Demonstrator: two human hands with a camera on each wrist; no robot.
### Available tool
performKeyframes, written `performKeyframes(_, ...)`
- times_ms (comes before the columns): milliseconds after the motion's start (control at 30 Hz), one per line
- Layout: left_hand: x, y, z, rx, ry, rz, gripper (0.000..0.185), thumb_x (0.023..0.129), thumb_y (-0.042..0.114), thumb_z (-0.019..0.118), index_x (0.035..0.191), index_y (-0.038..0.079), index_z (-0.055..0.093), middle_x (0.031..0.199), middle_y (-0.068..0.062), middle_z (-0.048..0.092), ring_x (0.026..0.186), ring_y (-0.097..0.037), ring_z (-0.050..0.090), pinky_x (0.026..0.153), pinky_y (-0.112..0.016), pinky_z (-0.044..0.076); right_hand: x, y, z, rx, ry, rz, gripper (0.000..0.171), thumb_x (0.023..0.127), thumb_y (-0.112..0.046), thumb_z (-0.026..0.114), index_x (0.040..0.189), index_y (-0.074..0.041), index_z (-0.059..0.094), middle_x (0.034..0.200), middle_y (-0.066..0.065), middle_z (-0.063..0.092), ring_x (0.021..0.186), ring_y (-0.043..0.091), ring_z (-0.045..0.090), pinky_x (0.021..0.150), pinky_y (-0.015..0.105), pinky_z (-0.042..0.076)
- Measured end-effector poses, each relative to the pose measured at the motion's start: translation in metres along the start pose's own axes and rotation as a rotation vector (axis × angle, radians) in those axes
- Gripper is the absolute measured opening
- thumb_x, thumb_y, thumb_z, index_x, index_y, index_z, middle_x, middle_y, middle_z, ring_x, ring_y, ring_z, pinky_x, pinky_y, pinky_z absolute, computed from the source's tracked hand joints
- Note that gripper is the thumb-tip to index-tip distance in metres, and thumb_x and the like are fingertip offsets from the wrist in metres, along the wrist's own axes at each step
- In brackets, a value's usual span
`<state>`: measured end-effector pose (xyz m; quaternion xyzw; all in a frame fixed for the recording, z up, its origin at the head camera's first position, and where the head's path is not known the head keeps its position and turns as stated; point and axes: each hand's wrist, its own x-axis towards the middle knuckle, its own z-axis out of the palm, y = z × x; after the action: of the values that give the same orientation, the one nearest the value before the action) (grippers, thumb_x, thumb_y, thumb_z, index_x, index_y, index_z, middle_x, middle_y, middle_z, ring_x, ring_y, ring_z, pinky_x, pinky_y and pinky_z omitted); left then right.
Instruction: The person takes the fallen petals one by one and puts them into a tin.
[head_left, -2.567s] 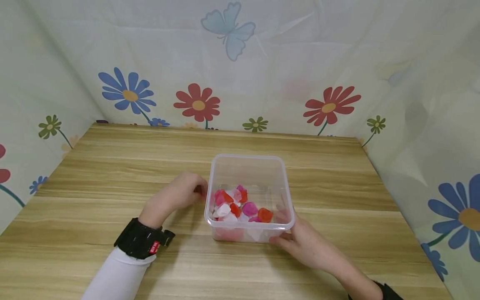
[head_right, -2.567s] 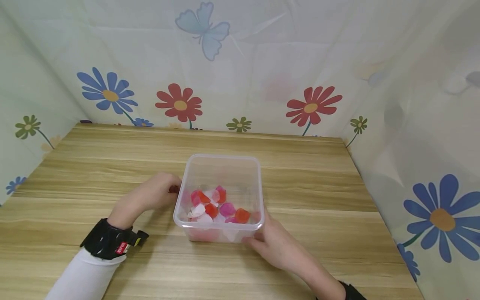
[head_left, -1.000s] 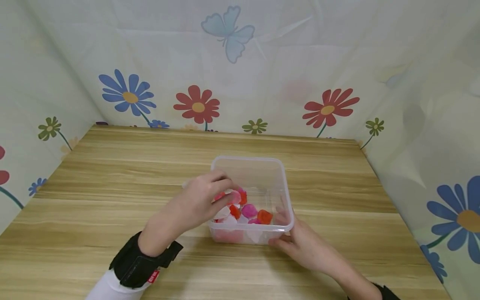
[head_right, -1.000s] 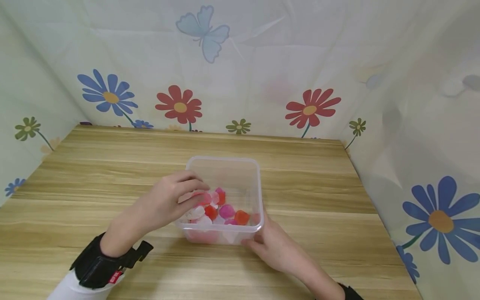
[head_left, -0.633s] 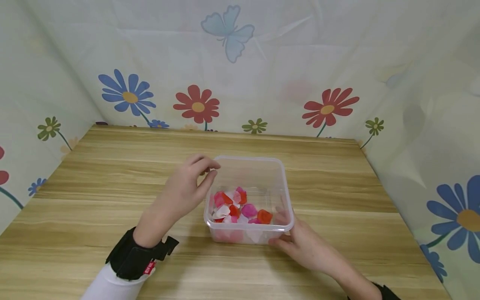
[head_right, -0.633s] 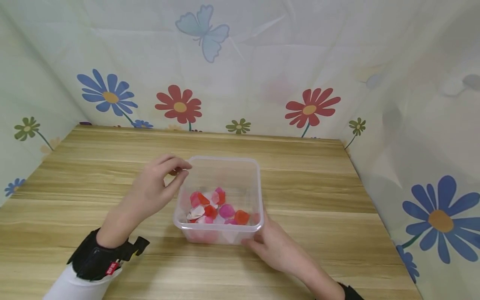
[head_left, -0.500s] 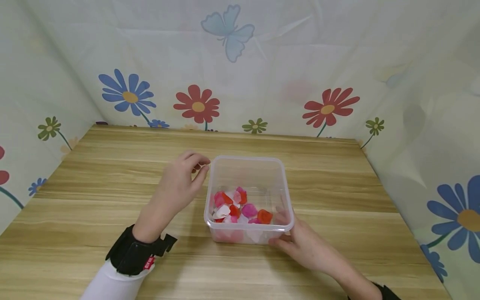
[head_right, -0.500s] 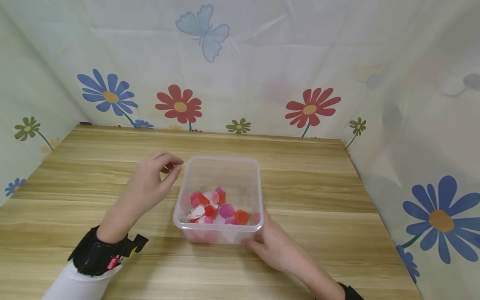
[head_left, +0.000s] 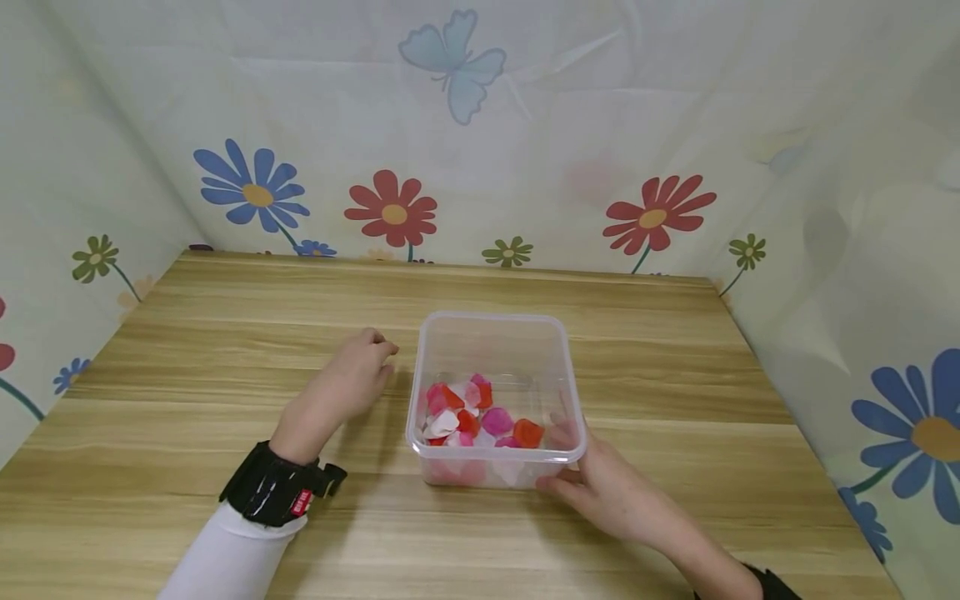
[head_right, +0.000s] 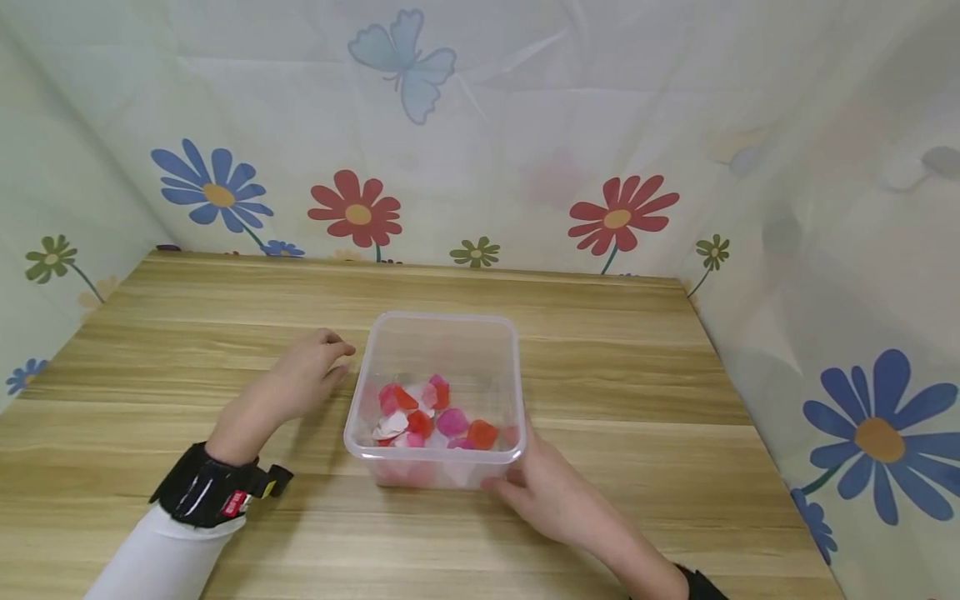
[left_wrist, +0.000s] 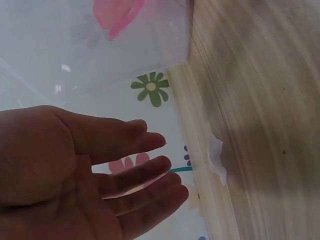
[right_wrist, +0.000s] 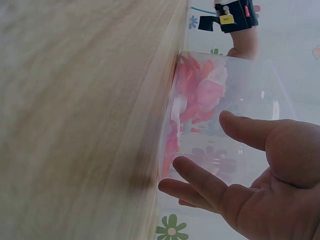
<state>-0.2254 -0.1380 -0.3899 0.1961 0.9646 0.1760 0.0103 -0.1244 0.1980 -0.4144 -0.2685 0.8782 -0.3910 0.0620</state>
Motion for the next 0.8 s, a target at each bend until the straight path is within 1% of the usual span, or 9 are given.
performKeyframes(100, -0.001, -0.003, 0.003, 0.041, -0.068, 0.006, 0.027, 0.102, 0.000, 0.053, 0.124, -0.013, 0.063, 0.126, -0.032, 0.056, 0.118, -0.047, 0.054, 0.103, -0.055, 0.046, 0.000, 0.000, 0.000, 0.001, 0.000, -0.002, 0.039, 0.093, -0.008, 0.076, 0.129, -0.001, 0.061, 0.138, 0.018, 0.060, 0.120, 0.032, 0.061, 0.098, 0.052, 0.051)
performKeyframes(167, -0.001, -0.005, 0.006, 0.058, -0.105, -0.009, 0.026, 0.103, 0.001, 0.052, 0.124, -0.012, 0.062, 0.130, -0.033, 0.054, 0.121, -0.048, 0.052, 0.105, -0.056, 0.044, 0.000, 0.000, 0.000, 0.002, 0.000, -0.002, 0.040, 0.093, -0.007, 0.076, 0.130, -0.001, 0.061, 0.138, 0.017, 0.060, 0.119, 0.032, 0.061, 0.098, 0.051, 0.051)
performKeyframes(200, -0.001, -0.005, 0.007, 0.061, -0.118, -0.012, 0.025, 0.104, 0.001, 0.052, 0.123, -0.011, 0.063, 0.130, -0.032, 0.054, 0.122, -0.048, 0.052, 0.105, -0.056, 0.044, 0.000, 0.000, 0.000, 0.002, 0.000, -0.003, 0.040, 0.093, -0.007, 0.076, 0.129, -0.001, 0.061, 0.137, 0.017, 0.060, 0.119, 0.032, 0.061, 0.098, 0.050, 0.051)
performKeyframes(267, -0.001, -0.006, 0.009, 0.071, -0.131, 0.001, 0.023, 0.103, 0.001, 0.053, 0.119, -0.011, 0.065, 0.126, -0.030, 0.056, 0.120, -0.046, 0.054, 0.104, -0.054, 0.045, 0.000, 0.000, 0.000, 0.002, 0.001, -0.003, 0.040, 0.093, -0.007, 0.076, 0.129, -0.001, 0.061, 0.138, 0.017, 0.060, 0.119, 0.032, 0.061, 0.098, 0.050, 0.051)
performKeyframes(400, 0.000, -0.009, 0.014, 0.101, -0.123, 0.044, 0.016, 0.100, 0.000, 0.059, 0.106, -0.007, 0.072, 0.106, -0.021, 0.061, 0.104, -0.039, 0.060, 0.096, -0.050, 0.049, 0.000, -0.001, 0.000, 0.010, 0.001, 0.008, 0.039, 0.093, -0.008, 0.076, 0.128, -0.001, 0.061, 0.138, 0.019, 0.059, 0.119, 0.033, 0.061, 0.097, 0.050, 0.052)
performKeyframes(467, 0.001, -0.010, 0.016, 0.095, -0.120, 0.044, 0.013, 0.097, -0.002, 0.061, 0.099, -0.006, 0.073, 0.098, -0.017, 0.061, 0.098, -0.035, 0.062, 0.091, -0.048, 0.052, 0.000, -0.001, 0.000, 0.012, 0.002, 0.013, 0.038, 0.093, -0.009, 0.076, 0.127, -0.001, 0.061, 0.138, 0.020, 0.059, 0.120, 0.034, 0.061, 0.097, 0.050, 0.052)
performKeyframes(533, 0.001, -0.011, 0.015, 0.065, -0.111, 0.037, 0.013, 0.094, -0.006, 0.061, 0.092, -0.004, 0.074, 0.092, -0.013, 0.063, 0.091, -0.029, 0.063, 0.086, -0.046, 0.054, 0.000, -0.002, 0.000, 0.015, 0.001, 0.014, 0.038, 0.093, -0.009, 0.076, 0.127, 0.000, 0.061, 0.138, 0.021, 0.058, 0.120, 0.034, 0.061, 0.097, 0.050, 0.052)
performKeyframes(667, 0.001, -0.009, 0.014, 0.001, -0.102, 0.011, 0.016, 0.089, -0.010, 0.062, 0.088, -0.002, 0.075, 0.089, -0.010, 0.068, 0.085, -0.023, 0.063, 0.081, -0.043, 0.057, 0.000, -0.001, 0.000, 0.007, 0.000, 0.010, 0.037, 0.094, -0.009, 0.076, 0.127, -0.001, 0.061, 0.138, 0.019, 0.059, 0.120, 0.033, 0.061, 0.098, 0.051, 0.051)
performKeyframes(800, 0.002, -0.009, 0.013, -0.034, -0.102, -0.024, 0.016, 0.089, -0.012, 0.063, 0.092, -0.002, 0.075, 0.091, -0.011, 0.070, 0.086, -0.023, 0.064, 0.082, -0.043, 0.057, 0.000, -0.001, -0.001, 0.001, -0.002, 0.009, 0.037, 0.094, -0.010, 0.076, 0.127, -0.002, 0.062, 0.138, 0.019, 0.059, 0.121, 0.033, 0.060, 0.099, 0.052, 0.050)
